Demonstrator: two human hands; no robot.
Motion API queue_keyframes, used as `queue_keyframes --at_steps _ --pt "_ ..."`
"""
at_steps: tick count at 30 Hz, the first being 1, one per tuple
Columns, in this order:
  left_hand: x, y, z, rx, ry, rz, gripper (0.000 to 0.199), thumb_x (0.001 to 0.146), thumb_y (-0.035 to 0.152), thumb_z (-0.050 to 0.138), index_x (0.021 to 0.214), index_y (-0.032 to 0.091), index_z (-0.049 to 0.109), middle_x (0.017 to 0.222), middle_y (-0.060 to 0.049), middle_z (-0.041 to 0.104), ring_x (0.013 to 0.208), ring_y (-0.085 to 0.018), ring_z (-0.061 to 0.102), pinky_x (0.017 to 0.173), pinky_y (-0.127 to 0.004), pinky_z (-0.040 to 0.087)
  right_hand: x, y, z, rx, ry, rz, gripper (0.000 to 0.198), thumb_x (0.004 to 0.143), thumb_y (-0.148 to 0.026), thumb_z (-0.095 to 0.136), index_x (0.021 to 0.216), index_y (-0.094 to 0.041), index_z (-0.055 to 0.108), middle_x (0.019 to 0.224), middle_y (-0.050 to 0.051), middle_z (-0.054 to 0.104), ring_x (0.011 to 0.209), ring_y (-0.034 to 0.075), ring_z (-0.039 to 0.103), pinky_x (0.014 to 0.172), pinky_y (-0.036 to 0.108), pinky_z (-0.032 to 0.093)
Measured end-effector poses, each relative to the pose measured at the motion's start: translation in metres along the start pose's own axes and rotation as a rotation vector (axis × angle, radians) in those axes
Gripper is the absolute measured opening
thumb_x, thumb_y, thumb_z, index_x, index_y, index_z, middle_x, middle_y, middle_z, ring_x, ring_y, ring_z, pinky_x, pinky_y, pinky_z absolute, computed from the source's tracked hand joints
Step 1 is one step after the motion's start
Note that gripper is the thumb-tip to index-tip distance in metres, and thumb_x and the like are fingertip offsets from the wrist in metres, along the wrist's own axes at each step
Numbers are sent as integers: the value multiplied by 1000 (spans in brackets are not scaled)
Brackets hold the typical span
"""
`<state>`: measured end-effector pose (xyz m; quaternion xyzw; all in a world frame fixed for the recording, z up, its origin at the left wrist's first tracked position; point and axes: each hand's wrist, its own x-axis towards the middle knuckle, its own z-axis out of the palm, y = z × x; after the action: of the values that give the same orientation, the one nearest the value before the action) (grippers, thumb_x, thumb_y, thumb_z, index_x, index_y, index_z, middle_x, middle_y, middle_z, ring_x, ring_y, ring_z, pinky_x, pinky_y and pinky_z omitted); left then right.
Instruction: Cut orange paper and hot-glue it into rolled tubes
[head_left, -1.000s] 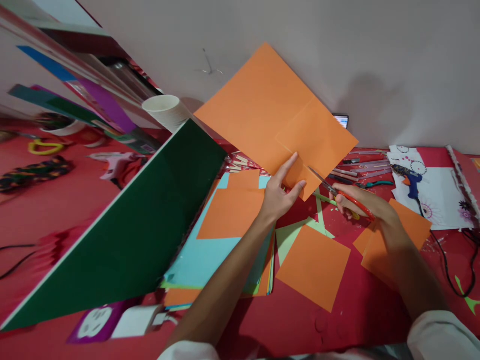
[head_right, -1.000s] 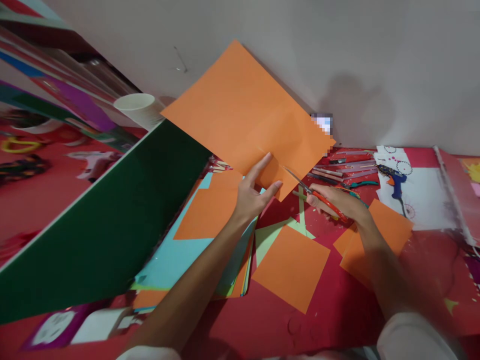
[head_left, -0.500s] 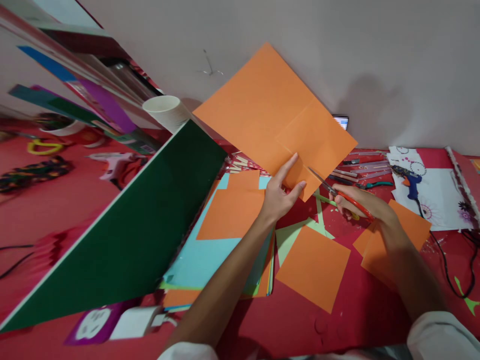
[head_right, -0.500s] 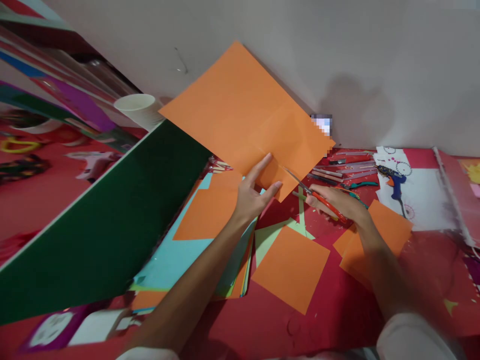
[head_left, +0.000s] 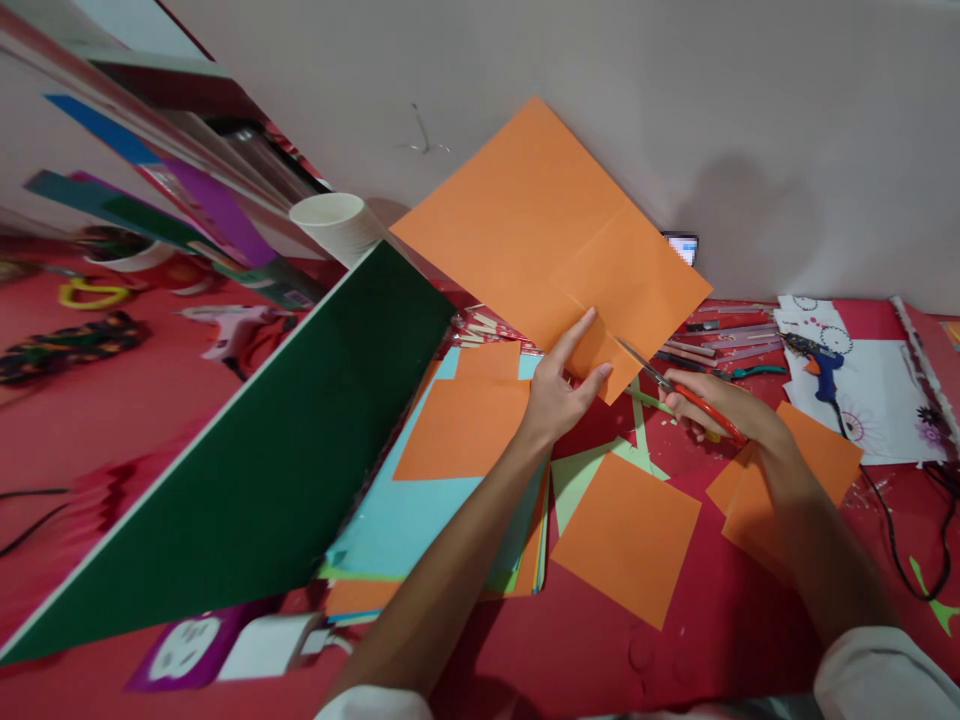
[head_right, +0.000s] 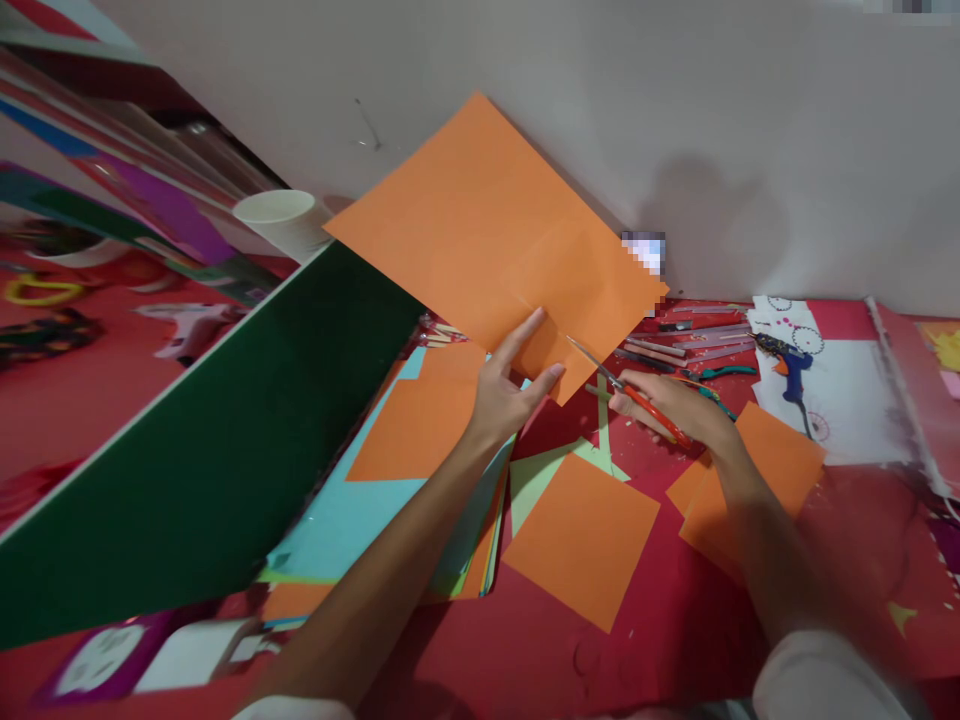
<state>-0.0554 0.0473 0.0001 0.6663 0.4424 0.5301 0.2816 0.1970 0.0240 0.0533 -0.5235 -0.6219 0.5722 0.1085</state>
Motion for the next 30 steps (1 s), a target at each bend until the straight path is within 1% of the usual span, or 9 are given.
queue_keyframes --at_steps 4,7,11,14,21,30 --pt "-1 0 1 -8 8 -21 73 89 63 68 151 26 54 159 -12 53 148 -38 47 115 -56 50 1 0 -2 -85 12 -33 50 91 -77 51 96 -27 52 66 -3 54 45 13 52 39 25 43" --pt "0 0 0 -20 5 -13 74 89 63 68 151 26 53 159 -12 52 149 -37 46 118 -56 47 2 0 -3 -125 18 -81 50 93 -77 51 94 -27 52 65 -3 55 46 13 54 42 26 45" --pt "1 0 -1 -16 -12 -1 74 90 62 68 152 25 52 160 -13 50 150 -34 45 122 -52 42 3 0 -5 -156 6 -127 49 93 -76 51 94 -26 51 65 -4 55 46 13 56 44 26 45" --pt "2 0 -1 -23 -11 1 73 90 61 69 152 25 52 161 -13 50 151 -33 44 124 -50 39 5 0 -5 -156 8 -137 49 93 -75 52 93 -26 51 64 -4 55 46 14 56 44 26 45" --pt "2 0 -1 -47 -2 1 73 90 60 70 152 26 53 161 -12 50 151 -33 44 126 -52 36 5 -2 -4 -140 17 -131 47 93 -73 54 93 -26 51 63 -4 55 45 14 57 42 26 45" --pt "2 1 -2 -57 11 -23 74 89 60 71 152 26 53 161 -13 49 153 -34 41 127 -54 33 7 -1 -5 -97 12 -173 40 93 -64 60 92 -26 51 63 -6 52 42 12 50 44 26 47"
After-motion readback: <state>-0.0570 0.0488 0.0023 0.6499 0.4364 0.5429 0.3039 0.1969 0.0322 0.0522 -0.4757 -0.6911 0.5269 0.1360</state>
